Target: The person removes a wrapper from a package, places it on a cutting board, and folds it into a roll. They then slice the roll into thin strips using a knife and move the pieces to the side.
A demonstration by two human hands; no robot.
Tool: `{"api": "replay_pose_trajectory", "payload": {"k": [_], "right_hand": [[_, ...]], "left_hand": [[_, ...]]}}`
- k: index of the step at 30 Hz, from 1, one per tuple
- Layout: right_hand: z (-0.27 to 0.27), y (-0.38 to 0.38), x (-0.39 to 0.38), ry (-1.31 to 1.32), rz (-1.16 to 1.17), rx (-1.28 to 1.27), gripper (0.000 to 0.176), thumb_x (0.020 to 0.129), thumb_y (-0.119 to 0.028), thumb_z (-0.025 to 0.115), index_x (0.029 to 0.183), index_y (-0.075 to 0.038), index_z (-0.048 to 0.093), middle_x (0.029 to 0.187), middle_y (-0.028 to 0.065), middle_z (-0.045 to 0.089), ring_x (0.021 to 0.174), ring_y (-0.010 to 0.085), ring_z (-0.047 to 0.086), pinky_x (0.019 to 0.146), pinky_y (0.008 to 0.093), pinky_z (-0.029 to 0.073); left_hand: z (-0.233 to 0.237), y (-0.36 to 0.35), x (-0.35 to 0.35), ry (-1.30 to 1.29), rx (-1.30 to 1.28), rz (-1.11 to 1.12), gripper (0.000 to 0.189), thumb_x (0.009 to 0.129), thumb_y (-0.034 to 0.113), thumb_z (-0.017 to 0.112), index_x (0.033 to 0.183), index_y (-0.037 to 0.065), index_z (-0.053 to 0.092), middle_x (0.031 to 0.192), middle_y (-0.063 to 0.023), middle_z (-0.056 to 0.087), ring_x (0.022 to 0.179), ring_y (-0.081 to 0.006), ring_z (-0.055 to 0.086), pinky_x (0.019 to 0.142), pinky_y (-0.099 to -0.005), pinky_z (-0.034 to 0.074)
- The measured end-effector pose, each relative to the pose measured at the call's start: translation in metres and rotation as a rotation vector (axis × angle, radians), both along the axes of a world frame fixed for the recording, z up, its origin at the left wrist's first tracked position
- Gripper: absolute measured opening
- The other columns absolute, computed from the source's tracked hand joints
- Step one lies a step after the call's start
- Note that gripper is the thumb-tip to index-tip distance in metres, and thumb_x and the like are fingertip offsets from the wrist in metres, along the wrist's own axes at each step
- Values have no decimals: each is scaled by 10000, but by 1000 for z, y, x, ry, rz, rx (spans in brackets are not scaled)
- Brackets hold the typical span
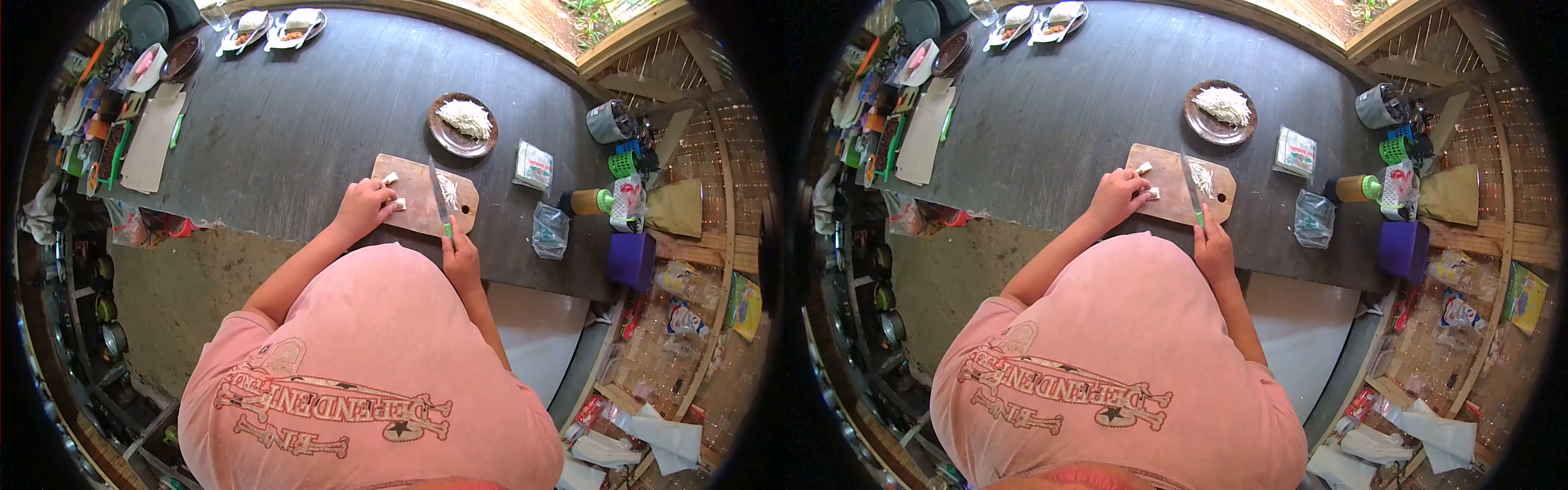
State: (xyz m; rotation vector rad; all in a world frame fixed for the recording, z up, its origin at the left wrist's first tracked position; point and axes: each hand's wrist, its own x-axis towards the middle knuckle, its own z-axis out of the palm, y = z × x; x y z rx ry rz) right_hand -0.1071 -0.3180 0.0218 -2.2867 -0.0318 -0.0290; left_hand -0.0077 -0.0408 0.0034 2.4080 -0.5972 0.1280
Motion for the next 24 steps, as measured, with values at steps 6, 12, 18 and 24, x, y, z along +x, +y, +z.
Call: {"api": "replay_pose_trajectory", "payload": {"k": [6,12,18,24], "right_hand": [[-12,10,28,-91,47,64,446,997,-172,769,1406,-34,657,1122,252,752,1004,457,735,876,483,580],[-28,33,78,-23,39,125,337,893,-191,880,1142,-41,708,1011,173,770,918,385,749,838,464,575],[-32,58,97,-1,88,81,313,856,-134,883,1118,-80,722,1041,151,770,989,378,761,871,475,574],[-29,61,103,-34,106,54,295,869,-131,881,1099,-67,709,1029,173,756,959,396,753,859,488,569]], "left_hand": [[-11,3,3,-195,101,-66,149,931,281,800,1026,171,768,1043,-1,700,1011,-232,683,846,-425,498],[-7,6,9,-199,7,-106,169,956,297,790,1061,164,777,1045,1,731,1033,-246,700,882,-424,514],[-17,5,12,-177,16,-97,138,967,283,786,1043,169,797,1034,5,737,1029,-242,700,884,-421,516],[-13,1,15,-13,-159,-95,175,962,236,799,1084,111,810,966,-64,765,968,-295,726,838,-450,570]]}}
